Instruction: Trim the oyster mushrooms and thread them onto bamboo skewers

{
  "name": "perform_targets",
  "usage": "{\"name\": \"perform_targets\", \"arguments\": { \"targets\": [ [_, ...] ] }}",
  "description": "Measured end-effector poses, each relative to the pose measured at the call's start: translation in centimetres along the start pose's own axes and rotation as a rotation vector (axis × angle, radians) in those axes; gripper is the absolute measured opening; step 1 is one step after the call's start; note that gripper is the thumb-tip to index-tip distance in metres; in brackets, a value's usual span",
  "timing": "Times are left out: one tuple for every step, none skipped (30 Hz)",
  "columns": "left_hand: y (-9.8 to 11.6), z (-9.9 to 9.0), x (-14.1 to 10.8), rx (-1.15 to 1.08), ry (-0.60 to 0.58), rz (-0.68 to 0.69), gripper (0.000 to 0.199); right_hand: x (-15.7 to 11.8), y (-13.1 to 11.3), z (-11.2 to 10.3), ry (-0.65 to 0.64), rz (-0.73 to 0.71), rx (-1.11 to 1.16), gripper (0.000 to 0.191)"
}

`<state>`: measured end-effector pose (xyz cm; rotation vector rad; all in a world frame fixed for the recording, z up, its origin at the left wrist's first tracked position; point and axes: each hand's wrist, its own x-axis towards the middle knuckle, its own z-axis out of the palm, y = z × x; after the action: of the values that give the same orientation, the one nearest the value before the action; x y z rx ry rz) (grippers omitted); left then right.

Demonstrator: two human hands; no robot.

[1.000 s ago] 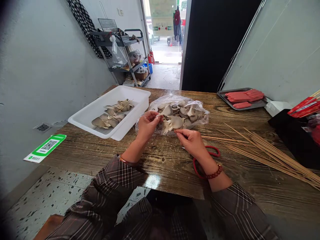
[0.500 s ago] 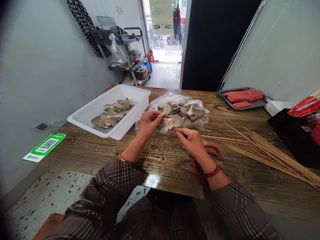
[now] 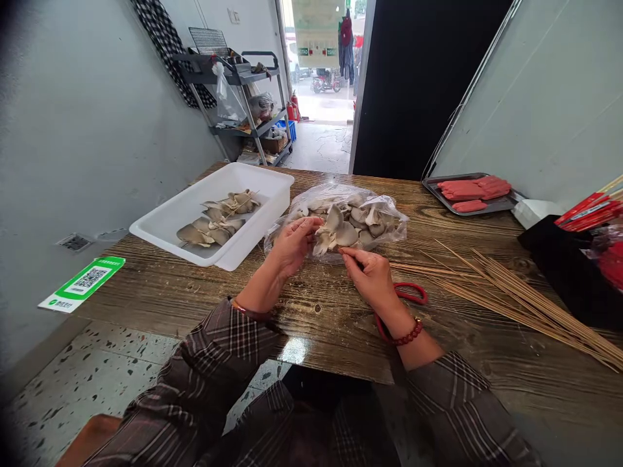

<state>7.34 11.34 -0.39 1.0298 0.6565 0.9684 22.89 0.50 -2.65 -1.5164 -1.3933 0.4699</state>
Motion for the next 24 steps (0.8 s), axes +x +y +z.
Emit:
{"name": "perform_targets", "arguments": {
  "targets": [
    [-0.11,-0.04,0.06,-0.013,-0.006,-0.027,0.032,-0.01,-0.07,0.07,0.002,-0.016,-0.015,0.034],
    [-0.25,-0.07,0.12,-0.019,-0.021,-0.045,0.032,-0.02,-0.13,0.14,0.002,-0.026,-0.025,0.033],
    [-0.41,-0.06,0.17,-0.024,-0.038,-0.052,0.031,-0.03,-0.17,0.19,0.0,-0.028,-0.027,0.032],
    [-0.55,-0.04,0.2,-0.03,-0.052,-0.051,0.03,-0.03,-0.19,0.22,-0.007,-0.02,-0.02,0.032],
    [-0.66,0.0,0.22,-0.037,-0.058,-0.046,0.03,-0.03,-0.2,0.23,-0.023,0.0,-0.002,0.033],
    [-0.74,0.05,0.22,-0.043,-0.054,-0.042,0.03,-0.03,-0.21,0.22,-0.048,0.033,0.028,0.034],
    [-0.76,0.11,0.2,-0.046,-0.043,-0.041,0.029,-0.03,-0.23,0.18,-0.078,0.074,0.069,0.036],
    [-0.75,0.17,0.17,-0.048,-0.024,-0.041,0.029,-0.02,-0.26,0.13,-0.113,0.12,0.119,0.038],
    [-0.69,0.23,0.13,-0.048,-0.003,-0.046,0.029,0.0,-0.3,0.08,-0.152,0.167,0.175,0.041],
    [-0.62,0.28,0.1,-0.05,0.018,-0.052,0.03,0.03,-0.36,0.03,-0.189,0.212,0.231,0.043],
    [-0.53,0.33,0.06,-0.054,0.038,-0.055,0.031,0.06,-0.42,-0.01,-0.223,0.251,0.286,0.045],
    [-0.46,0.38,0.03,-0.059,0.053,-0.056,0.032,0.1,-0.48,-0.03,-0.25,0.283,0.334,0.047],
    [-0.39,0.41,0.0,-0.064,0.063,-0.054,0.033,0.14,-0.53,-0.02,-0.271,0.307,0.373,0.049],
    [-0.35,0.43,-0.01,-0.067,0.066,-0.051,0.034,0.17,-0.56,0.0,-0.281,0.323,0.397,0.051],
    [-0.33,0.44,-0.02,-0.067,0.062,-0.049,0.034,0.19,-0.57,0.05,-0.281,0.33,0.408,0.052],
    [-0.34,0.44,-0.03,-0.066,0.051,-0.05,0.034,0.18,-0.56,0.12,-0.273,0.326,0.402,0.053],
    [-0.36,0.44,-0.03,-0.068,0.037,-0.056,0.034,0.15,-0.53,0.2,-0.257,0.311,0.382,0.052],
    [-0.4,0.42,-0.03,-0.072,0.022,-0.063,0.034,0.09,-0.49,0.3,-0.236,0.287,0.348,0.051],
    [-0.45,0.4,-0.02,-0.077,0.011,-0.068,0.034,0.01,-0.44,0.39,-0.212,0.256,0.307,0.049],
    [-0.52,0.38,-0.01,-0.082,0.007,-0.068,0.034,-0.08,-0.39,0.5,-0.186,0.219,0.263,0.046],
    [-0.6,0.36,0.01,-0.087,0.009,-0.065,0.034,-0.17,-0.33,0.6,-0.159,0.18,0.22,0.044],
    [-0.69,0.35,0.03,-0.09,0.016,-0.061,0.034,-0.26,-0.27,0.71,-0.135,0.144,0.181,0.041],
    [-0.8,0.35,0.05,-0.092,0.026,-0.059,0.033,-0.34,-0.21,0.82,-0.113,0.111,0.146,0.039],
    [-0.91,0.36,0.07,-0.094,0.036,-0.058,0.033,-0.4,-0.15,0.93,-0.091,0.081,0.113,0.037]
  ]
}}
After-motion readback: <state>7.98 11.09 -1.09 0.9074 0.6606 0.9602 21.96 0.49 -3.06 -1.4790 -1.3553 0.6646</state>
